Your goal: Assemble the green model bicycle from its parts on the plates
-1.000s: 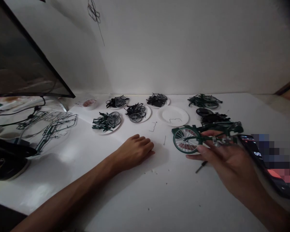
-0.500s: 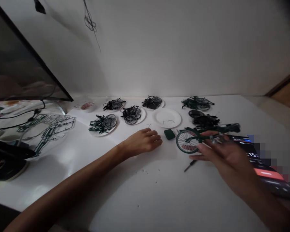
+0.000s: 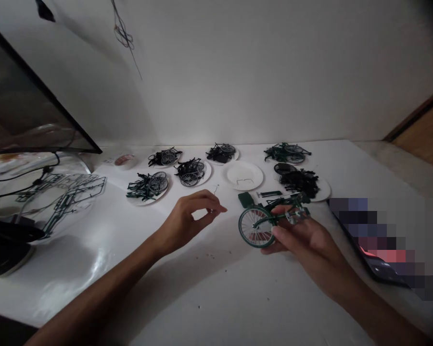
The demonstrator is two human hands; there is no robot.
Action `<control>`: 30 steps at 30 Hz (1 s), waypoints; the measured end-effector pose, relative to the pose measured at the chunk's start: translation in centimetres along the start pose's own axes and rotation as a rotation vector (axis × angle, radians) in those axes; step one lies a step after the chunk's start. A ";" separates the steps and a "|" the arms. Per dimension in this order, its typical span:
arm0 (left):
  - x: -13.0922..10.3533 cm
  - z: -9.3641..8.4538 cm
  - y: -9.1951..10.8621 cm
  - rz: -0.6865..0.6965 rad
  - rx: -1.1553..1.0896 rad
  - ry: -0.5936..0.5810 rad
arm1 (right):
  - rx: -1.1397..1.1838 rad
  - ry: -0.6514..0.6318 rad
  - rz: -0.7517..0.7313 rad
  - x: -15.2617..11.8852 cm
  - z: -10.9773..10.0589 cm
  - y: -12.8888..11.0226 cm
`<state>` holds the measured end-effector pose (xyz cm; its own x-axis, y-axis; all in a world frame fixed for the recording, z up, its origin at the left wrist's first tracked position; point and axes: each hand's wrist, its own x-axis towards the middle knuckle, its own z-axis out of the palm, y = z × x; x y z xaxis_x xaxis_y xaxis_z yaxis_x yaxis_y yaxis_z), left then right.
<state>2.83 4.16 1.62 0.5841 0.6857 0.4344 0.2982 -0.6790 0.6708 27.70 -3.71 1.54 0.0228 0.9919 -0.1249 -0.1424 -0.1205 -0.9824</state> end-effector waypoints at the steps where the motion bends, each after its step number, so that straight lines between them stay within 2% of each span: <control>1: -0.4 0.0 0.7 -0.095 -0.176 0.049 | 0.006 -0.023 0.017 -0.1 0.2 0.1; 3: -0.9 0.3 1.7 -0.230 -0.438 0.114 | 0.000 -0.068 0.050 -0.3 0.4 0.2; 5: -1.1 0.8 2.1 -0.317 -0.603 0.149 | -0.010 -0.101 0.078 -0.4 0.6 0.2; 10: -1.1 1.9 2.0 -0.447 -0.747 0.150 | -0.026 -0.163 0.081 -0.7 0.8 0.4; 16: -1.7 2.0 1.4 -0.444 -0.828 0.101 | -0.036 -0.304 0.022 -0.7 0.7 1.3; 24: -2.0 1.9 1.1 -0.534 -0.956 0.036 | -0.020 -0.294 0.033 -1.1 1.0 1.6; 30: -1.9 2.0 1.0 -0.537 -1.007 0.013 | -0.003 -0.323 0.044 -0.9 1.1 1.5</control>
<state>3.49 1.63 0.28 0.5546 0.8305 -0.0521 -0.2370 0.2176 0.9468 26.42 -4.74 0.35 -0.2983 0.9472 -0.1176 -0.1333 -0.1634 -0.9775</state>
